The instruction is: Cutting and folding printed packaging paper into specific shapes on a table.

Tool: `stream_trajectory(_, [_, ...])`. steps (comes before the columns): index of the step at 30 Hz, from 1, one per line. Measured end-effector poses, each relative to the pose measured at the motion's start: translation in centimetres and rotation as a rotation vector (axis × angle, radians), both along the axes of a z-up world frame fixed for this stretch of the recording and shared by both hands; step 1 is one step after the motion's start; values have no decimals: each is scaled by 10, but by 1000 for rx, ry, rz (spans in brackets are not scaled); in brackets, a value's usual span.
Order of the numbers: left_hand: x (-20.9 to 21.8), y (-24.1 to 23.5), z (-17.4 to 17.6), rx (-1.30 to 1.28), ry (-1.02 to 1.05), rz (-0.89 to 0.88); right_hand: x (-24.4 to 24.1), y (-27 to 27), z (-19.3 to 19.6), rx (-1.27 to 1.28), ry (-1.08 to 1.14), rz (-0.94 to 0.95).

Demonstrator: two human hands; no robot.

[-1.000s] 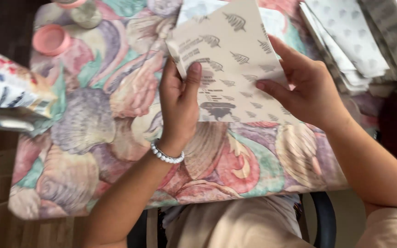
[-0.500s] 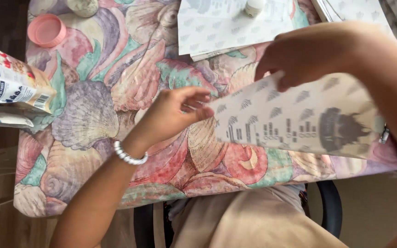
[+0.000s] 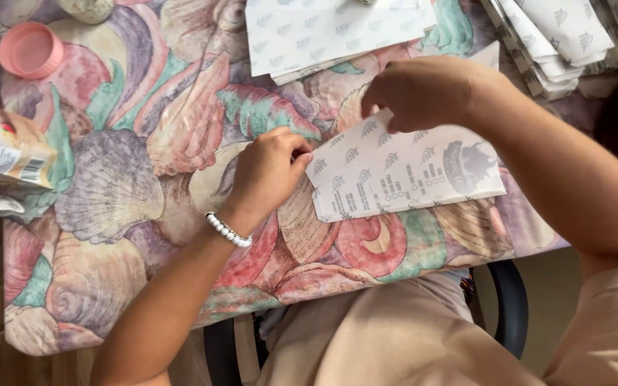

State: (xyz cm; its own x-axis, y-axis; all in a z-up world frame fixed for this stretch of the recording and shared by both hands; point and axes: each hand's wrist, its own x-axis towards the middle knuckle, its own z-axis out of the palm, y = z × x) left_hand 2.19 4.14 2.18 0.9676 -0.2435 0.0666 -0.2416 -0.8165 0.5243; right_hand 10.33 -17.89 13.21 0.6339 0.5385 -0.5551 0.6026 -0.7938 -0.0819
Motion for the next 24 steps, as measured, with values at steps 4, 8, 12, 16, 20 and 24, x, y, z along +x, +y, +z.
stream_trajectory(4, [-5,3,-7,-44,-140,-11,-55,-33,-34,599,-557,198])
stream_trajectory(8, [-10,1,-2,-111,-127,-29,-127,-53,-67,853,-447,245])
stream_trajectory(12, [-12,0,0,-180,-110,-55,-152,-58,-108,902,-603,263])
stream_trajectory(16, [-15,0,5,-247,-103,-53,-152,-55,-118,935,-680,253])
stream_trajectory(20, [-28,2,5,-207,-192,-128,-158,-50,-112,895,-725,237])
stream_trajectory(24, [-56,-4,-1,-73,-391,-264,-164,-48,-105,855,-724,206])
